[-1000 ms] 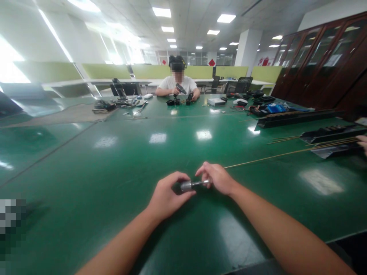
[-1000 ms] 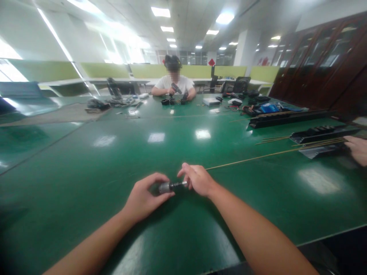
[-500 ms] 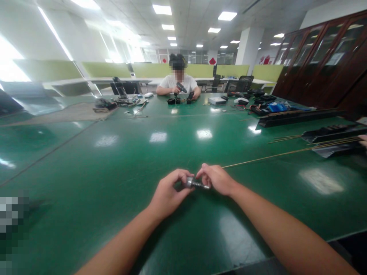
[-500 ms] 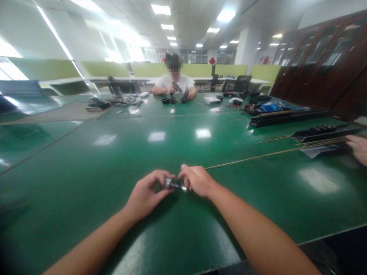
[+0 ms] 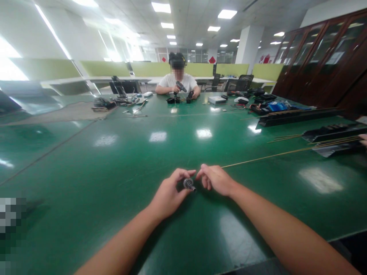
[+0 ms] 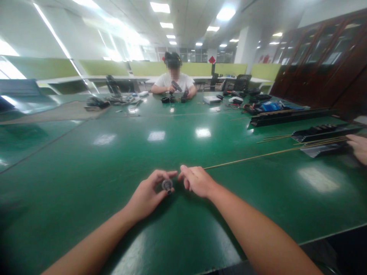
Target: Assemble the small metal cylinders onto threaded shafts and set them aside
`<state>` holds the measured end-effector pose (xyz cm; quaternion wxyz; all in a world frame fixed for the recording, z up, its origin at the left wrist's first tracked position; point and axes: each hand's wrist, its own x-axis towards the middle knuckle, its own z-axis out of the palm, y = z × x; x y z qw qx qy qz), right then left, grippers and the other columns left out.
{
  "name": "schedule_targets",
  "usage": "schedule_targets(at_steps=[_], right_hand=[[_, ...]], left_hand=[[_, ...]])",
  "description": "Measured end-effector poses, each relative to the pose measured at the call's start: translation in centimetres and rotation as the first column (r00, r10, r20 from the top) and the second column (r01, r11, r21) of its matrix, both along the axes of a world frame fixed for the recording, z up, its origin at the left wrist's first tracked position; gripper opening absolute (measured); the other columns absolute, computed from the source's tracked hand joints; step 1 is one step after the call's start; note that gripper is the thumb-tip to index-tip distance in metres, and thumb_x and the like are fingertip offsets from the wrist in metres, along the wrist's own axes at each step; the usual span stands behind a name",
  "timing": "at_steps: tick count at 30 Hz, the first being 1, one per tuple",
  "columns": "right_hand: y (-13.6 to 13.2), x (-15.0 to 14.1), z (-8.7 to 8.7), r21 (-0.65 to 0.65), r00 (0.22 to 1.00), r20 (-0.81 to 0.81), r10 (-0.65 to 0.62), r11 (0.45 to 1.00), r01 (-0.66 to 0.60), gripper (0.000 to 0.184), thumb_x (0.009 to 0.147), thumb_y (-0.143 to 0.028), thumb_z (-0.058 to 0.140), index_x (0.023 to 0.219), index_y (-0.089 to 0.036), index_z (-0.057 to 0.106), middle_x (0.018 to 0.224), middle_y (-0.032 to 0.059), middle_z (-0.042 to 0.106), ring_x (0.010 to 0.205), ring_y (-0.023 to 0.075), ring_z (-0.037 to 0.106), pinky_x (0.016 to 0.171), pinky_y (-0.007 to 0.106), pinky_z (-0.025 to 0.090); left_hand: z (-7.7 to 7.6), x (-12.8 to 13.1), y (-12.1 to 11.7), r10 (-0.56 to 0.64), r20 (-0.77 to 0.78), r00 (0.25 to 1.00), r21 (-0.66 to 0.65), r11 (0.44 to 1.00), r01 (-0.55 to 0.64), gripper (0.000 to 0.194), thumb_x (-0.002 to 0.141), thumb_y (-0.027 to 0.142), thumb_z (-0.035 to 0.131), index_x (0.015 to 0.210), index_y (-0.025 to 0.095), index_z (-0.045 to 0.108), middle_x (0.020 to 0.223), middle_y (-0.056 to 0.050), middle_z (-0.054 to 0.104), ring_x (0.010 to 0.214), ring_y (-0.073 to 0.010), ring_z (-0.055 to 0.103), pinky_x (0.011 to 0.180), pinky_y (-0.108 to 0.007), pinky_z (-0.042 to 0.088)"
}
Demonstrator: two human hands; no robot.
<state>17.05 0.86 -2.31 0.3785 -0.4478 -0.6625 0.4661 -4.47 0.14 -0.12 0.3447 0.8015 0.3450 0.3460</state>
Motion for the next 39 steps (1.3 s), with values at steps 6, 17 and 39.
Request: schedule_targets(at_steps=[6, 17, 39], right_hand=[[-0.2, 0.0, 0.1, 0.020, 1.000, 0.026, -0.002, 1.000, 0.001, 0.069, 0.098, -0.066, 0.029, 0.088, -0.012, 0.071, 0.057, 0.0014, 0.062, 0.045, 0.0109, 0.054, 0.052, 0.024, 0.043], [-0.8, 0.6, 2.0, 0.252, 0.988, -0.056, -0.147, 0.955, 0.156, 0.054, 0.100, -0.053, 0.037, 0.087, -0.014, 0.072, 0.076, 0.0064, 0.066, 0.070, 0.0160, 0.061, 0.066, 0.028, 0.048], [-2.1, 0.3, 3.1, 0.449, 0.968, 0.250, 0.032, 0.882, -0.145, 0.011, 0.075, -0.023, 0.071, 0.085, -0.019, 0.071, 0.082, 0.0049, 0.071, 0.074, 0.0181, 0.064, 0.071, 0.029, 0.048]], left_hand=[[0.0, 0.0, 0.0, -0.019, -0.011, 1.000, -0.016, 1.000, 0.019, 0.019, 0.087, 0.017, 0.061, 0.101, 0.021, 0.050, 0.121, -0.010, 0.067, 0.119, -0.0212, 0.062, 0.102, -0.042, 0.052], [0.9, 0.0, -0.6, -0.002, -0.003, 1.000, 0.188, 0.982, 0.003, 0.015, 0.084, 0.016, 0.064, 0.098, 0.018, 0.060, 0.100, -0.007, 0.066, 0.095, -0.0178, 0.063, 0.086, -0.033, 0.051], [1.1, 0.0, -0.7, 0.044, -0.053, 0.998, 0.291, 0.956, -0.026, 0.019, 0.079, 0.023, 0.074, 0.097, 0.020, 0.070, 0.095, -0.006, 0.068, 0.089, -0.0180, 0.064, 0.079, -0.030, 0.052]])
